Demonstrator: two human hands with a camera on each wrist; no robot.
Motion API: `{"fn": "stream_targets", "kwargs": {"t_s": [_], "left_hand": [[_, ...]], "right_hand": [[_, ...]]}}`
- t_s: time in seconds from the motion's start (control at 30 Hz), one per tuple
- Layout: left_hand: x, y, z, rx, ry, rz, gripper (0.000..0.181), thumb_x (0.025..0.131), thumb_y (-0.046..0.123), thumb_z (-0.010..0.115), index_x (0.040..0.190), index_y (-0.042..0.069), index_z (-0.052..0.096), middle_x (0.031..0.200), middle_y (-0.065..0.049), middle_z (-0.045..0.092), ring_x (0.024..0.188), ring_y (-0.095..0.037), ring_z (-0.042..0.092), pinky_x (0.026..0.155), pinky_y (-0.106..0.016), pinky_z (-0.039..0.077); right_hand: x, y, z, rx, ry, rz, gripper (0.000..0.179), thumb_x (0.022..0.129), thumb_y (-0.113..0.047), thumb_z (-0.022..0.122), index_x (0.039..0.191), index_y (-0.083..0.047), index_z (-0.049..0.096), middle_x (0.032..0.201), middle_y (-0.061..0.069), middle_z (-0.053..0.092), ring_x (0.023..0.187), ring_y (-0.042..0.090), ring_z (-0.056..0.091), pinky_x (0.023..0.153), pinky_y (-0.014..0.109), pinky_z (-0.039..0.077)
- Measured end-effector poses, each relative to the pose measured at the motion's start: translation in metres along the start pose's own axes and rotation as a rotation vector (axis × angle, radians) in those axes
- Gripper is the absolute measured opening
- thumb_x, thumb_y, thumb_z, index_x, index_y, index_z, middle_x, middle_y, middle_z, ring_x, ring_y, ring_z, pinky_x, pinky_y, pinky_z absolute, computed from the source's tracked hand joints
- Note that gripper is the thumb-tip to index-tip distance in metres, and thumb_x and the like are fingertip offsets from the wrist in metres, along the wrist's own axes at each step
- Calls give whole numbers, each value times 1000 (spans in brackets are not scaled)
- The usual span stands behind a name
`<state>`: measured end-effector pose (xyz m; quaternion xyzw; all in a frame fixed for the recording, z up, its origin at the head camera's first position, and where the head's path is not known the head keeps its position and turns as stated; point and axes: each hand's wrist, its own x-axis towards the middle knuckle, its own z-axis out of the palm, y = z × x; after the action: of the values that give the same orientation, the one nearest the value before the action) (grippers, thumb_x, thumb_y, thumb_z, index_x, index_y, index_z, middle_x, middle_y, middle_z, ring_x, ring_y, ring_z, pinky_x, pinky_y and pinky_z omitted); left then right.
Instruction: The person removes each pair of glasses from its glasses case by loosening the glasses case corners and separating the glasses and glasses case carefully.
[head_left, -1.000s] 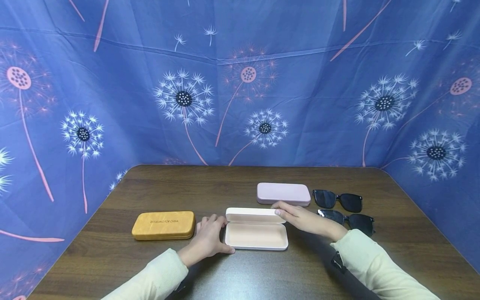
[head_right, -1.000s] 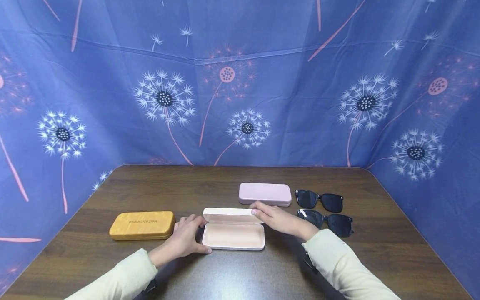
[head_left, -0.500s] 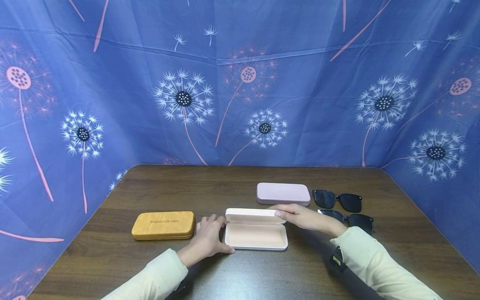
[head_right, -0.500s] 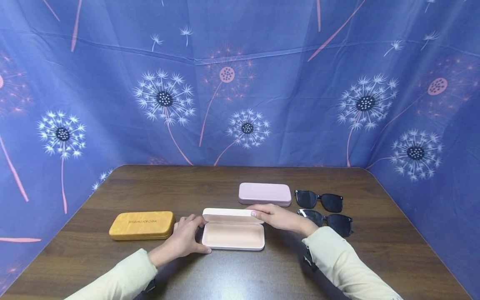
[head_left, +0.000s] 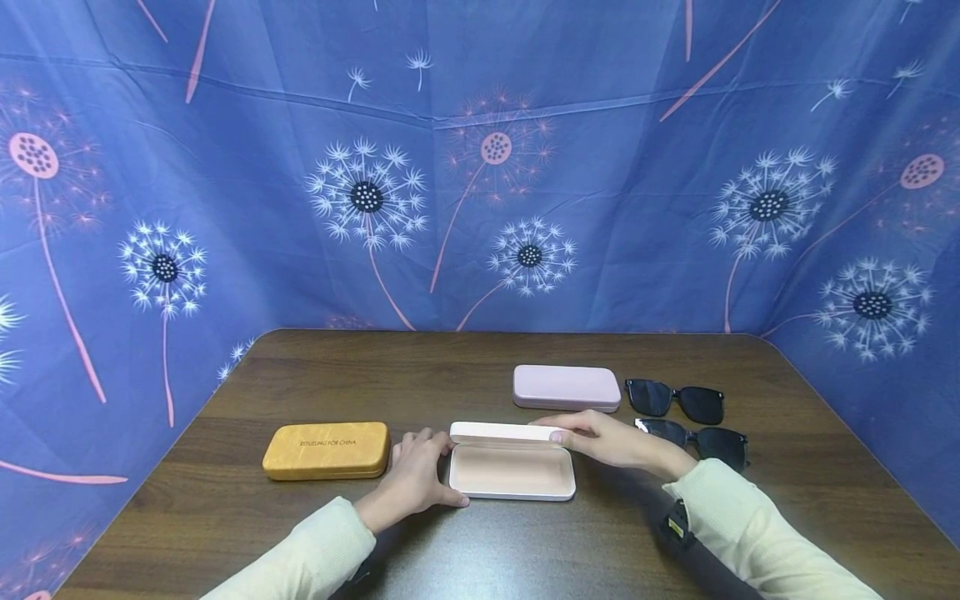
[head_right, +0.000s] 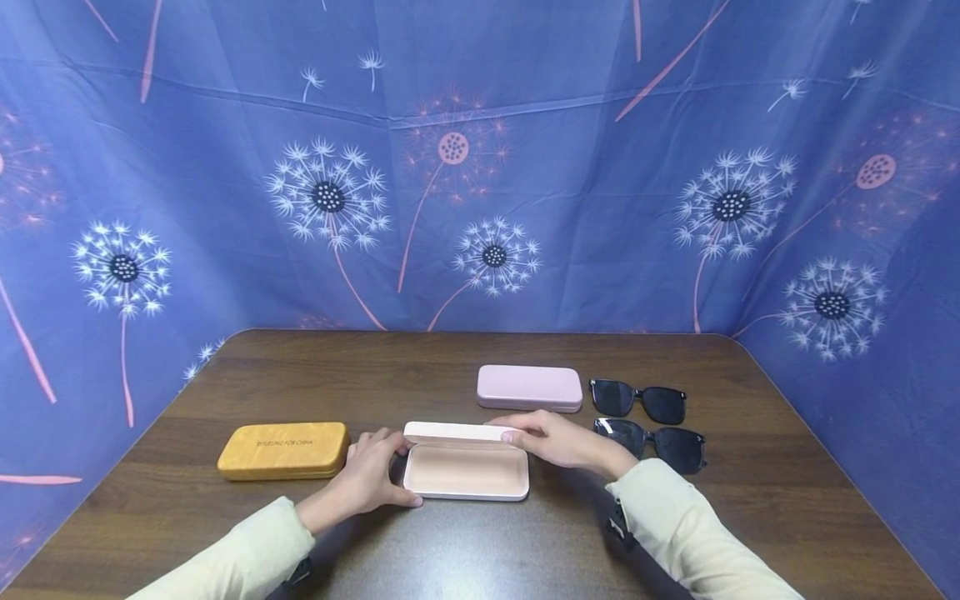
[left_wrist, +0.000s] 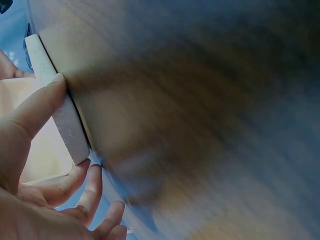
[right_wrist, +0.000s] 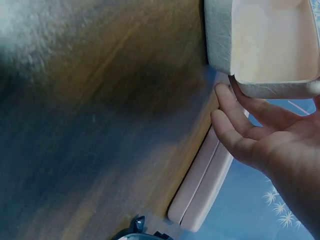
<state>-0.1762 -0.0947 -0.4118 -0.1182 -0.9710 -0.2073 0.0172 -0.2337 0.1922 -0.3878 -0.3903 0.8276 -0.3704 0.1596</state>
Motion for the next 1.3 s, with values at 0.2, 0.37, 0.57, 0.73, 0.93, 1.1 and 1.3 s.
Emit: {"fn": "stream_targets", "kwargs": {"t_s": [0.2,0.37,0.57,0.73,0.93,1.1,1.3], "left_hand": [[-1,0,1,4,4,0,63,45,38,88,92,9,57,90,-5,54,91,-28,47,79,-41,35],[0,-2,2,-19,8,-2,64,45,38,88,93,8,58,90,-6,54,90,-27,46,78,-40,35],[2,-3,3,-44,4,4,65,46,37,88,95,7,58,92,-6,55,89,-26,46,76,-38,33],[1,-3,3,-41,25,33,63,45,37,88,92,7,58,91,-7,56,89,-27,47,77,-39,34],[0,-3,3,-45,35,40,63,44,36,88,91,6,57,90,-7,55,91,-29,47,79,-41,35],[1,-3,2,-44,29,20,66,44,37,89,93,6,58,90,-7,55,92,-28,47,78,-40,35],[2,-4,2,-38,29,9,68,43,38,89,95,6,58,92,-6,55,93,-27,48,80,-40,36]], "right_hand": [[-3,-2,4,26,4,25,37,96,-31,43,129,-17,52,129,0,55,119,12,50,95,24,40],[-5,-2,6,-5,33,-41,36,96,-25,44,128,-11,53,128,6,56,118,12,51,93,22,42],[-6,-3,9,-62,68,-75,36,95,-26,46,126,-10,55,128,4,56,120,14,50,94,26,44],[-7,-4,10,-95,81,-101,36,95,-24,46,126,-6,55,126,5,58,118,15,52,95,28,44],[-9,-5,10,-137,78,-148,35,95,-20,46,126,-5,53,125,8,58,116,21,55,93,32,45],[-9,-5,11,-159,75,-150,35,95,-23,47,126,-10,55,126,4,58,118,20,53,94,33,45],[-10,-6,12,-171,75,-152,34,94,-24,48,125,-11,56,127,4,57,118,20,52,94,34,45]]}}
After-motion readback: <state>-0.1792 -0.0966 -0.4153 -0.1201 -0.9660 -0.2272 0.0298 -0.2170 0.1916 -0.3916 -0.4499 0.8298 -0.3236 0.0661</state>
